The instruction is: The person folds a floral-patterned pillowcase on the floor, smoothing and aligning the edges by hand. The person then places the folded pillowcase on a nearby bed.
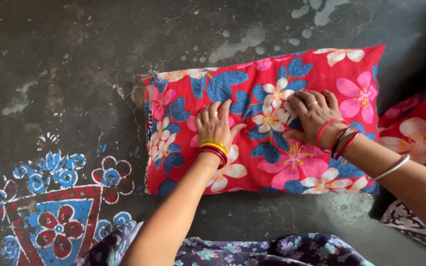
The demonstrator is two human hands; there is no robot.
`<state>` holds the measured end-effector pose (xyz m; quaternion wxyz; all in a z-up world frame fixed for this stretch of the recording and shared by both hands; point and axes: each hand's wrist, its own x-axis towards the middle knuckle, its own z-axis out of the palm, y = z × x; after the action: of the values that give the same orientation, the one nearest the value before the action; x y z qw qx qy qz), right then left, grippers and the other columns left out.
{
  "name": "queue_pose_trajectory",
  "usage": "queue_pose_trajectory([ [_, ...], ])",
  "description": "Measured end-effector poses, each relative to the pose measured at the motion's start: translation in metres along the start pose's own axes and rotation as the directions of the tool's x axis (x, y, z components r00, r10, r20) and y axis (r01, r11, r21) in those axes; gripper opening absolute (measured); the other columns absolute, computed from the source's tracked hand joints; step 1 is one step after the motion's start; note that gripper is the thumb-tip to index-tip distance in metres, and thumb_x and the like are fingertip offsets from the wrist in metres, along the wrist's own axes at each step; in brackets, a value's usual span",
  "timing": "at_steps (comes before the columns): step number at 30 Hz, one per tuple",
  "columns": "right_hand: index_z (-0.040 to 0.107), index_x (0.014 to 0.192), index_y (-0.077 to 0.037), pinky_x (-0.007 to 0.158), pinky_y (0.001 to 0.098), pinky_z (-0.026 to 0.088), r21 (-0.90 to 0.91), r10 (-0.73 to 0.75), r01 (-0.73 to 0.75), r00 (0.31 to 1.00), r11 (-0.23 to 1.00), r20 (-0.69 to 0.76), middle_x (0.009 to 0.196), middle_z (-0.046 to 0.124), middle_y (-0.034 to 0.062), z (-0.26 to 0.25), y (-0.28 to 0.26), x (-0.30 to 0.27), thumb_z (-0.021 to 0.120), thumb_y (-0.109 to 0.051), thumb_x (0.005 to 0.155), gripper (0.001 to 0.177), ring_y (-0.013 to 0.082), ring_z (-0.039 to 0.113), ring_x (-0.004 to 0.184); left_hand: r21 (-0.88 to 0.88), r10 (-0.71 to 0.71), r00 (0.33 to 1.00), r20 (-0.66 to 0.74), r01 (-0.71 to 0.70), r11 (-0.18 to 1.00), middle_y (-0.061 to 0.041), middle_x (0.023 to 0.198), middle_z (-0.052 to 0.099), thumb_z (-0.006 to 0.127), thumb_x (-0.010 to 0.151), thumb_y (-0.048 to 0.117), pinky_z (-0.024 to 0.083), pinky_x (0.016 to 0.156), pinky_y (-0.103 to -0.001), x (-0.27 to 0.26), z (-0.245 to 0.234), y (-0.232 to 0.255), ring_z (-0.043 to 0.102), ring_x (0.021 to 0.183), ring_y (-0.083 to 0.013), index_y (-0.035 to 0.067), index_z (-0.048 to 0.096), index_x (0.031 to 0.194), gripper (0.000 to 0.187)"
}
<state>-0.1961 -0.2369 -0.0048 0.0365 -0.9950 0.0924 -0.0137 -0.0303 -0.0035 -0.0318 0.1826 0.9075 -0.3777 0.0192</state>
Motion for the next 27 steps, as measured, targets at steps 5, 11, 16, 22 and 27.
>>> queue_pose_trajectory([
  [5, 0.047, 0.153, -0.014, 0.119, 0.0657, 0.021, -0.046, -0.027, 0.023, 0.996, 0.999, -0.082, 0.152, 0.049, 0.0126, 0.017, -0.005, -0.006, 0.055, -0.070, 0.084, 0.090, 0.0310, 0.039, 0.146, 0.071, 0.089, 0.991, -0.105, -0.082, 0.994, -0.010, 0.142, 0.052, 0.069, 0.087, 0.056, 0.020, 0.117, -0.066, 0.005, 0.006, -0.006, 0.042, 0.141, -0.0321, 0.023, 0.051, 0.144, 0.067],
  [11, 0.047, 0.154, -0.016, 0.119, 0.0673, 0.023, -0.076, -0.010, 0.003, 0.996, 0.997, -0.092, 0.152, 0.050, 0.0114, 0.018, -0.009, -0.006, 0.052, -0.071, 0.086, 0.088, 0.0292, 0.040, 0.146, -0.016, 0.134, 0.975, -0.178, -0.139, 0.990, -0.009, 0.144, 0.057, 0.064, 0.095, 0.049, 0.021, 0.122, -0.062, -0.002, 0.007, -0.016, 0.045, 0.141, -0.0312, 0.018, 0.054, 0.144, 0.058],
  [16, 0.048, 0.150, -0.018, 0.112, 0.0685, 0.024, -0.105, 0.018, -0.021, 1.000, 0.994, -0.024, 0.150, 0.049, 0.0088, 0.009, -0.015, 0.002, 0.060, -0.071, 0.078, 0.090, 0.0285, 0.040, 0.144, -0.068, 0.136, 0.972, -0.190, -0.151, 0.986, -0.007, 0.144, 0.060, 0.063, 0.097, 0.045, 0.023, 0.123, -0.058, -0.004, 0.008, -0.019, 0.048, 0.141, -0.0285, 0.018, 0.056, 0.143, 0.054],
  [22, 0.050, 0.146, -0.028, 0.112, 0.0572, 0.033, -0.113, 0.037, -0.015, 0.980, 0.993, 0.193, 0.146, 0.052, -0.0018, -0.008, -0.024, 0.021, 0.072, -0.067, 0.072, 0.087, 0.0256, 0.043, 0.139, -0.162, 0.174, 0.969, 0.174, -0.146, 0.976, -0.011, 0.143, 0.058, 0.071, 0.087, 0.036, 0.031, 0.114, -0.055, 0.014, -0.019, -0.032, 0.052, 0.134, -0.0282, 0.014, 0.054, 0.143, 0.062],
  [27, 0.059, 0.137, -0.027, 0.098, 0.0464, 0.049, -0.178, 0.049, -0.001, 0.963, 0.984, 0.265, 0.136, 0.062, -0.0034, -0.012, -0.031, 0.040, 0.075, -0.061, 0.073, 0.074, 0.0238, 0.056, 0.125, -0.113, 0.137, 0.901, 0.412, -0.098, 0.989, -0.014, 0.133, 0.063, 0.078, 0.080, 0.016, 0.050, 0.099, -0.045, 0.034, -0.027, -0.045, 0.060, 0.123, -0.0328, 0.012, 0.060, 0.133, 0.057],
])
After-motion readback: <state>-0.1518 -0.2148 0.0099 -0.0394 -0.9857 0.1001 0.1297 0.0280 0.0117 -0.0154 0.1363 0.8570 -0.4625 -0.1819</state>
